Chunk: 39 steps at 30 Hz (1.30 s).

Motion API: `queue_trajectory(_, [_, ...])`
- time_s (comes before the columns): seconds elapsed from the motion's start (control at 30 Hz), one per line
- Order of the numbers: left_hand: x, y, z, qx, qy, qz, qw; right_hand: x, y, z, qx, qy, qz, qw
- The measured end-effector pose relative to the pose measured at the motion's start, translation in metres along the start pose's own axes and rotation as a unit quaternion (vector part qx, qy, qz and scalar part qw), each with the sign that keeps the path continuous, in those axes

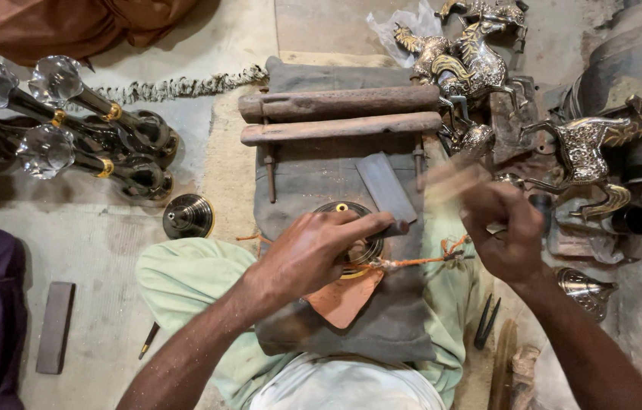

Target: The person sits on the floor holding a small chisel-like punch against a brass ornamental object and repeatedly strikes the punch with a wooden mallet to shape its surface, repositioning the punch and rotating the object between strikes, then sets the mallet aside and handles a flat stone tool.

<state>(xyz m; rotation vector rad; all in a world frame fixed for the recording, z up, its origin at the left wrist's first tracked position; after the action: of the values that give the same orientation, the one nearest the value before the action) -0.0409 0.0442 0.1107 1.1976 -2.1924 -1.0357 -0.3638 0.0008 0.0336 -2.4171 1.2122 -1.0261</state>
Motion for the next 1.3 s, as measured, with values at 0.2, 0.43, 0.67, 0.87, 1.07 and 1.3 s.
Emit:
queue_trajectory(0.2, [-0.02, -0.01, 0.02, -0.101, 0.155, 0.005, 0.983, 0.048, -0.019, -0.024, -0.019, -0.097, -0.037, 0.994])
queue_trajectory(0.43, [-0.039, -0.013, 0.059, -0.153, 0.329, -0.1, 0.927, 0.119, -0.05, -0.049, -0.193, -0.277, -0.087, 0.937])
queue_trajectory(0.67, [-0.043, -0.015, 0.081, -0.199, 0.405, -0.117, 0.885, 0.162, -0.08, -0.049, -0.322, -0.388, -0.114, 0.856])
queue_trajectory(0.87, [-0.046, -0.015, 0.082, -0.232, 0.413, -0.106, 0.874, 0.166, -0.087, -0.06, -0.333, -0.324, -0.151, 0.872])
queue_trajectory(1.07, [-0.043, -0.019, 0.08, -0.261, 0.432, -0.086, 0.859, 0.165, -0.08, -0.06, -0.436, -0.251, -0.251, 0.827])
queue_trajectory(1.3, [-0.042, -0.02, 0.083, -0.213, 0.438, -0.112, 0.866, 0.169, -0.077, -0.061, -0.329, -0.279, -0.185, 0.883])
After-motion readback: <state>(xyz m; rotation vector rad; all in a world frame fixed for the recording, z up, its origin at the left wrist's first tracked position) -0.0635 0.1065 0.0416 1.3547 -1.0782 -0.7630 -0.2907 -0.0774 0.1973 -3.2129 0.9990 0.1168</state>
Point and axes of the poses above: each hand's wrist, its own x-axis towards the middle knuckle, its own z-axis out of the palm, y = z × x, the point moved 1 cm from there along x, towards the middle knuckle, and after that the axes turned 1 degree about -y, right-handed, at the moved point
